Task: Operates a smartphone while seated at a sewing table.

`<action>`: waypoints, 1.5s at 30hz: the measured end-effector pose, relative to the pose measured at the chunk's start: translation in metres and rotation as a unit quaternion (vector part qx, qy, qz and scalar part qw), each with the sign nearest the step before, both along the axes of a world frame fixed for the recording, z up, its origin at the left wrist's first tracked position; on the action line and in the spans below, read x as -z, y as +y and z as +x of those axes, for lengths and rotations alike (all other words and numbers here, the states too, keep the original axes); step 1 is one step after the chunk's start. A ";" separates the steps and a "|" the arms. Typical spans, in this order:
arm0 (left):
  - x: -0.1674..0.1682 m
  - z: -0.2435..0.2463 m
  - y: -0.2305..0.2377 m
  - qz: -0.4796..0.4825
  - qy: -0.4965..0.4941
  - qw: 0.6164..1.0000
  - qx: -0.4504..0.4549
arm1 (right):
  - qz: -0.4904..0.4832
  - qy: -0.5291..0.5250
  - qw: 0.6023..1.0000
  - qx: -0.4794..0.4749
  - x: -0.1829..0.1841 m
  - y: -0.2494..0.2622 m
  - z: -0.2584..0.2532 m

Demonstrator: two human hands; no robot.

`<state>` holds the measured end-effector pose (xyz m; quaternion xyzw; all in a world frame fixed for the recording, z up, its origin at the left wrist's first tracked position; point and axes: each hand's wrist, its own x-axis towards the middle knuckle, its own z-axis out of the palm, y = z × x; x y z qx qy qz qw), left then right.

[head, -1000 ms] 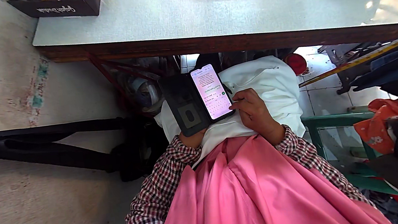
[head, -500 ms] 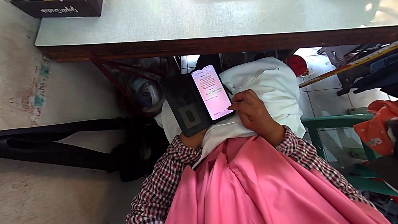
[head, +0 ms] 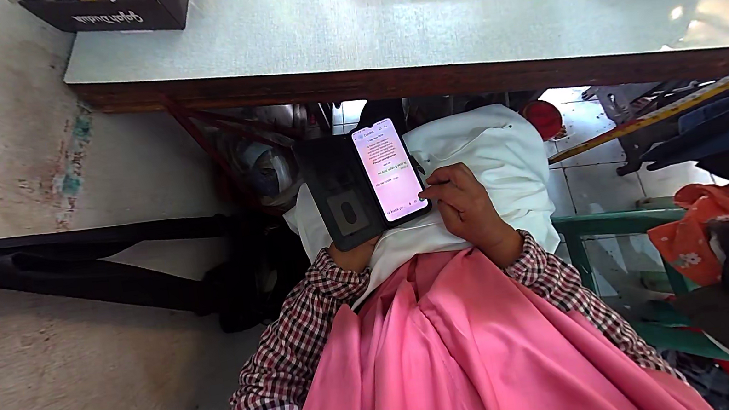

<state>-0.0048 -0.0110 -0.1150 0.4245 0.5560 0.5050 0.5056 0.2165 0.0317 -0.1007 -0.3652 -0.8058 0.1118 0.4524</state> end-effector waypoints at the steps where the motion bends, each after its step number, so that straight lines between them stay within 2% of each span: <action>1: -0.002 0.002 0.000 -0.010 0.014 1.000 -0.019 | 0.004 0.000 1.000 -0.008 0.000 0.000 0.000; 4: -0.006 0.007 -0.001 -0.039 0.053 0.996 -0.054 | 0.007 -0.015 0.999 -0.032 0.001 0.000 0.001; 9: -0.001 0.009 -0.001 -0.026 0.038 0.996 -0.081 | 0.006 -0.029 0.999 -0.032 0.000 -0.001 0.001; 13: -0.002 0.006 0.000 -0.050 0.079 0.994 -0.050 | 0.003 -0.012 1.000 -0.020 0.001 0.000 0.001; 21: -0.005 0.008 -0.001 -0.019 -0.109 0.992 -0.055 | -0.006 0.000 1.000 -0.011 0.000 0.000 0.000; 30: -0.011 0.010 -0.001 -0.051 -0.026 0.995 -0.081 | -0.005 -0.001 1.000 -0.011 0.000 0.001 0.000; 35: -0.007 0.010 -0.001 -0.017 -0.120 0.990 -0.066 | -0.004 -0.003 1.000 -0.011 0.000 0.001 0.000; 43: -0.009 0.004 -0.001 -0.026 0.038 0.998 -0.033 | -0.005 -0.002 1.000 -0.010 0.000 0.000 0.000; 45: -0.010 0.004 -0.001 -0.031 0.037 0.998 -0.027 | -0.004 -0.005 1.000 -0.010 0.000 0.001 0.000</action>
